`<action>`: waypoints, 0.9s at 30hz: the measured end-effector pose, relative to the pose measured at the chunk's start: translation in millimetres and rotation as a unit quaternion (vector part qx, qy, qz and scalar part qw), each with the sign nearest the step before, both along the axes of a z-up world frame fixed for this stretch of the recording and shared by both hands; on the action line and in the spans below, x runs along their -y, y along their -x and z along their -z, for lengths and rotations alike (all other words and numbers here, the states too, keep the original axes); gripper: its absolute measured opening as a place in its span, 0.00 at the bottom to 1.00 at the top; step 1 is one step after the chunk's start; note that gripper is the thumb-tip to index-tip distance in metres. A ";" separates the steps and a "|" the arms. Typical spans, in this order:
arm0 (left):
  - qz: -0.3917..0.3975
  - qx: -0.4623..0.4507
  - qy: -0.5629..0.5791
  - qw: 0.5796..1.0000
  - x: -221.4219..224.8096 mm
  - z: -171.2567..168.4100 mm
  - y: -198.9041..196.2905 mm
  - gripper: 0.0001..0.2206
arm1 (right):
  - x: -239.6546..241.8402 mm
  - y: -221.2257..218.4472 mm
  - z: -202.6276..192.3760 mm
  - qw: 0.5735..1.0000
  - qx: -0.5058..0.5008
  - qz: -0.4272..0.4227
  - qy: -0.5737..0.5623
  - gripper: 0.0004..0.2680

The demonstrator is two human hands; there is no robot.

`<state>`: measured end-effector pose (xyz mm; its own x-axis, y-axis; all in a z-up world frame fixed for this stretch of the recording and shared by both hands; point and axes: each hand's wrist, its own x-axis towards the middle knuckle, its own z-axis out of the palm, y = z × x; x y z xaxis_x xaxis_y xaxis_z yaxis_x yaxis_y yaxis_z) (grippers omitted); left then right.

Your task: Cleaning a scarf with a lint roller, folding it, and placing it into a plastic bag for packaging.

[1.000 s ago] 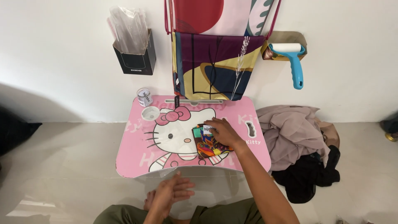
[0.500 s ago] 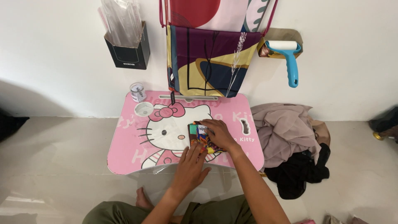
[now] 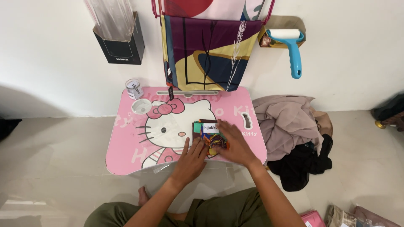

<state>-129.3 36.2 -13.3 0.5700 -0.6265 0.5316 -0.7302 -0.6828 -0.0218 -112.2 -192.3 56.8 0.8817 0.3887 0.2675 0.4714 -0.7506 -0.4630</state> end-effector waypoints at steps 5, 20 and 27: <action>0.010 0.059 -0.010 0.998 -5.8 -5.3 -5.6 0.20 | 12.8 21.2 31.3 0.985 -0.007 -0.070 0.158 0.35; 0.090 -0.075 0.017 0.993 -19.6 -16.9 -25.8 0.10 | 20.3 20.7 33.8 0.998 0.041 -0.020 -0.044 0.09; 0.052 -0.242 0.201 0.948 -15.4 -22.2 -65.1 0.11 | 23.0 -21.2 31.9 0.995 0.010 0.074 -0.072 0.07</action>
<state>-64.2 51.7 8.9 0.7543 -0.4950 0.4313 -0.6521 -0.4880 0.5802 -91.0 -215.3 24.9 0.9206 0.2111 0.3286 0.3703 -0.7391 -0.5627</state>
